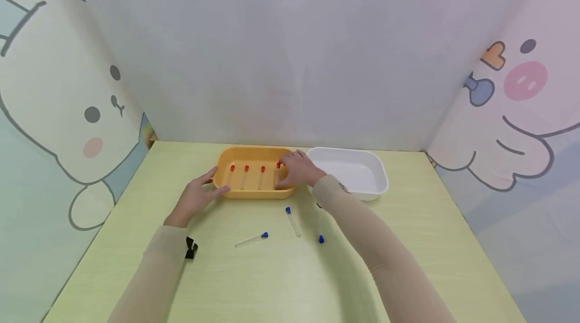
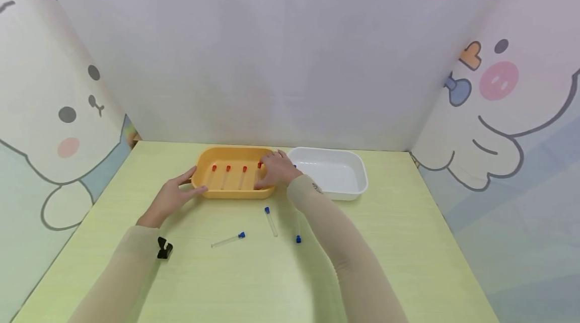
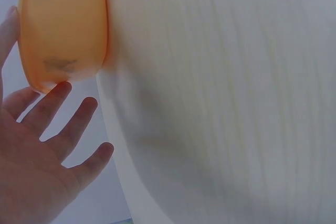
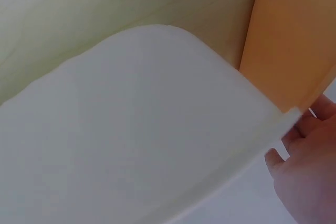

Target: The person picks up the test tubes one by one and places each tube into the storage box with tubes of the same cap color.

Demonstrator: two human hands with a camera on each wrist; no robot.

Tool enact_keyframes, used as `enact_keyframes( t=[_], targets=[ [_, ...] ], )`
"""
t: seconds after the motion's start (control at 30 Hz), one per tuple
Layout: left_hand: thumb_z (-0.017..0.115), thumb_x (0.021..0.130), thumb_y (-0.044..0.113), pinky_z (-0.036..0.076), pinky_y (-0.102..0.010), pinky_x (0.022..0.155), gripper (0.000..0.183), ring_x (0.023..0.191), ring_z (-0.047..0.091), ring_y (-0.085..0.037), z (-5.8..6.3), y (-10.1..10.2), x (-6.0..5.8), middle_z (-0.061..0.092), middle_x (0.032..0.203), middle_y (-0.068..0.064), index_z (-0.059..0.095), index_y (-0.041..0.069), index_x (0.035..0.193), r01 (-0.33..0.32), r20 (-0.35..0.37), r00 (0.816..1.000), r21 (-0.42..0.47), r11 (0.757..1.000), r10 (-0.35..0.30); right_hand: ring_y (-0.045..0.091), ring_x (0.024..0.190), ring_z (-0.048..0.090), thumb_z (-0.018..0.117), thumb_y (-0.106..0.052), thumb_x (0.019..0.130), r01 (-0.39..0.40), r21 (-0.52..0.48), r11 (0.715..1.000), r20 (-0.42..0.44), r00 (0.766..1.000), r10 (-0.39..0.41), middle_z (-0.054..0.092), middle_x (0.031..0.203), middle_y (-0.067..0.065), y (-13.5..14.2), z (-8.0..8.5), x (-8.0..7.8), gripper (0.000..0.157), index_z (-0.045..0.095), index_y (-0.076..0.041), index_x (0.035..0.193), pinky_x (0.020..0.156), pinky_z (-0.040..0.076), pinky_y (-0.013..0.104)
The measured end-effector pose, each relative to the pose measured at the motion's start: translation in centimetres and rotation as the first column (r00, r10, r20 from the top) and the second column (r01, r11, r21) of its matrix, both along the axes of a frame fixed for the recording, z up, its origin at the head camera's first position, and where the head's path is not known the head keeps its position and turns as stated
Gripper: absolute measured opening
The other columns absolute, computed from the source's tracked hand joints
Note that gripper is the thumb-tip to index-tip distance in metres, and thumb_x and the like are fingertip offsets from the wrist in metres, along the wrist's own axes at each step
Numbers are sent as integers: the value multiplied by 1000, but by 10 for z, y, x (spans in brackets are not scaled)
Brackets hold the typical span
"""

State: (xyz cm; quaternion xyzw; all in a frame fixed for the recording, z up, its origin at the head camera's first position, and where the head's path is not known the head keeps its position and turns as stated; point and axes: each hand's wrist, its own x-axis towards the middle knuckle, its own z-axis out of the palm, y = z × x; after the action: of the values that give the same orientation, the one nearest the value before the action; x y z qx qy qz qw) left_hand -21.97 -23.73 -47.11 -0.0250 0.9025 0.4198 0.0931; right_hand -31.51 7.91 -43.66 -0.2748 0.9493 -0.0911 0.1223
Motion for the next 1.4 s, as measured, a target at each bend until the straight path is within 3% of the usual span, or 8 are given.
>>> enact_keyframes(
  t=[0.23, 0.43, 0.63, 0.87, 1.2, 1.4],
  targets=[
    [73, 88, 61, 34, -66, 120, 102, 152, 33, -47, 0, 0, 1, 30, 169, -20, 19, 23, 166, -1, 0, 1000, 3, 1000, 1, 25, 139, 50, 81, -57, 83, 47, 17, 999, 73, 996, -48, 62, 141, 3, -5, -7, -2, 77, 57, -13, 141, 133, 14, 53],
    [73, 88, 63, 33, -66, 120, 103, 152, 33, -47, 0, 0, 1, 30, 169, -18, 20, 23, 166, 4, -10, 1000, 4, 1000, -4, 23, 134, 51, 80, -59, 83, 80, 28, 996, 112, 990, -83, 61, 141, 2, -9, -9, -3, 78, 55, -15, 143, 130, 22, 50],
    [73, 91, 55, 32, -65, 121, 97, 152, 33, -47, 3, 2, 2, 29, 169, -18, 20, 22, 166, 5, -5, 1000, -4, 1000, -5, 22, 134, 51, 77, -61, 84, 61, 112, 992, 66, 995, -68, 61, 142, 2, -13, -12, -5, 76, 57, -16, 142, 128, 28, 50],
    [72, 91, 57, 31, -65, 122, 99, 153, 32, -46, 5, 2, 2, 29, 169, -19, 19, 21, 166, 5, -2, 1000, -12, 1000, -5, 23, 134, 52, 77, -63, 83, 49, 202, 978, 2, 999, -50, 60, 144, 3, -18, -18, -8, 75, 58, -16, 139, 126, 32, 51],
    [72, 89, 61, 30, -66, 122, 101, 154, 29, -47, 6, 3, 2, 29, 169, -19, 18, 23, 166, 4, 15, 1000, -1, 1000, -4, 22, 135, 51, 79, -62, 83, 49, 201, 978, 1, 999, -50, 59, 147, 3, -16, -15, -7, 80, 55, -15, 143, 126, 33, 50],
    [72, 89, 62, 31, -66, 122, 102, 153, 31, -47, 6, 3, 3, 29, 169, -19, 19, 22, 166, 9, 8, 1000, -6, 1000, -9, 24, 144, 48, 77, -62, 84, 23, 182, 983, -8, 1000, -22, 57, 151, 5, -14, -10, -4, 85, 51, -14, 149, 128, 28, 52]
  ],
)
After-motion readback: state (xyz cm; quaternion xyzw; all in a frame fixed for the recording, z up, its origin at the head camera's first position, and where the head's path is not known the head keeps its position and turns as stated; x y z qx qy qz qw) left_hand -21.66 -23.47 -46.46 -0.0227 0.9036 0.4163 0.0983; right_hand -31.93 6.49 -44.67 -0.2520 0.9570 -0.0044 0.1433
